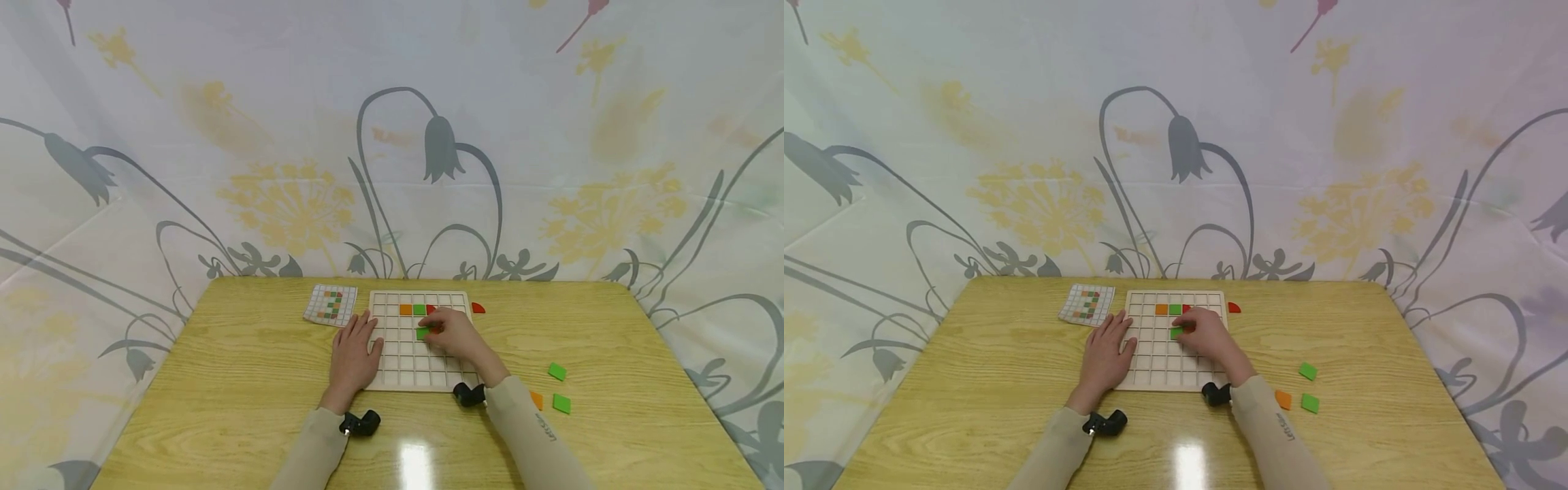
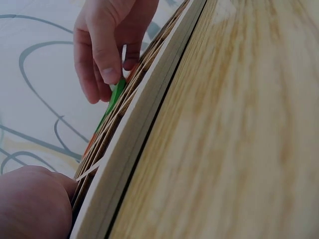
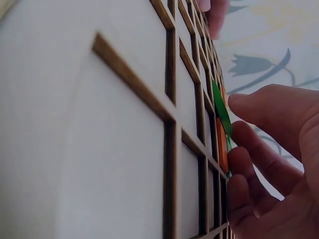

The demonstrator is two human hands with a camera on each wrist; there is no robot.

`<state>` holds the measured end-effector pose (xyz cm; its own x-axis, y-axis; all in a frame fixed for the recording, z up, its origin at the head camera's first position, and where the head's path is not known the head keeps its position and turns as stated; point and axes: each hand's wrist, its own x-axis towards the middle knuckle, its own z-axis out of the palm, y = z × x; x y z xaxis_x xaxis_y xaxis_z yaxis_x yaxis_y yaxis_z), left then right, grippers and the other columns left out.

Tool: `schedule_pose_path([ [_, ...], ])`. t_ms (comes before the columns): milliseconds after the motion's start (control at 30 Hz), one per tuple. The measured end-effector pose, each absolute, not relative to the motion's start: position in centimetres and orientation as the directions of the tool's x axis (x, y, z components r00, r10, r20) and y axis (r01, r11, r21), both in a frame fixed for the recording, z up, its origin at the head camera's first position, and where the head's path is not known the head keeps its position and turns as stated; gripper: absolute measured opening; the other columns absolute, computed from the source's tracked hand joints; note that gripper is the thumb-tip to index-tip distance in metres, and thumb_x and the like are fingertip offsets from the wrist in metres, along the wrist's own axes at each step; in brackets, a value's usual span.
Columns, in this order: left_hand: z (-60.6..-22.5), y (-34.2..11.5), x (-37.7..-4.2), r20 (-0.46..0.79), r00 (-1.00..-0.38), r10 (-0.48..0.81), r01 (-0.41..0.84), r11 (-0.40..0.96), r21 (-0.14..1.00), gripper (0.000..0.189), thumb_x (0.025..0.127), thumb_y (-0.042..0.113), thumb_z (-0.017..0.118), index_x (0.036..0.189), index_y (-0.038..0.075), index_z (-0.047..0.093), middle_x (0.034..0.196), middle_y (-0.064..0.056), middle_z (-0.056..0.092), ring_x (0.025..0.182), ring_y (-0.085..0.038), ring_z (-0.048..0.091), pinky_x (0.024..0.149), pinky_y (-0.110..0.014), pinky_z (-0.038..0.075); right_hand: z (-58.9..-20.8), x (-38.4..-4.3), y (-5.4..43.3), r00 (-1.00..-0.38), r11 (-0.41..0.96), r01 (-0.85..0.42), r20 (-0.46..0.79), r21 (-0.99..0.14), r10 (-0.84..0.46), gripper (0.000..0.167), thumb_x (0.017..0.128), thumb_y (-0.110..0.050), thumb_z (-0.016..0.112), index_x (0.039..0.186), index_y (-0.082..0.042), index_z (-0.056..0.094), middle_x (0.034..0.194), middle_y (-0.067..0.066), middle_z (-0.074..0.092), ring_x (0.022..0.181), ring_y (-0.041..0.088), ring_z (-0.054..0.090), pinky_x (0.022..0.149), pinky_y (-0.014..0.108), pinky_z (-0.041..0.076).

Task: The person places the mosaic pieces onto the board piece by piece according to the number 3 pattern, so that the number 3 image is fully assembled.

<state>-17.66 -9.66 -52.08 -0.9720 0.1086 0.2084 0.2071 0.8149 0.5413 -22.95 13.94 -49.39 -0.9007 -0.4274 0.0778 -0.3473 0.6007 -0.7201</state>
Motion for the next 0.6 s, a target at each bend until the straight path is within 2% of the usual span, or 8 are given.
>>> schedule_pose_path([
  [367,-52.3,-9.7,-17.8,0.226,-0.969,0.104,0.212,0.82,0.532,0.045,0.104,0.027,0.053,0.145,0.008,0.053,0.157,-0.009,0.038,0.147,-0.034,0.025,0.116,-0.057,0.019,-50.4,-23.4,15.0,-0.885,0.542,-0.342,0.069,-0.767,-0.46,0.021,0.089,-0.002,0.07,0.108,-0.011,0.076,0.106,0.002,0.067,0.082,0.016,0.055,0.074,0.033,0.048],
  [600,-52.2,-9.7,-17.7,0.227,-0.968,0.111,0.219,0.818,0.532,0.044,0.103,0.026,0.053,0.143,0.007,0.054,0.156,-0.01,0.039,0.146,-0.035,0.026,0.115,-0.058,0.02,-50.4,-23.2,15.1,-0.886,0.546,-0.333,0.057,-0.769,-0.46,0.019,0.09,-0.001,0.068,0.104,-0.01,0.077,0.113,0.005,0.067,0.097,0.021,0.06,0.082,0.036,0.05],
])
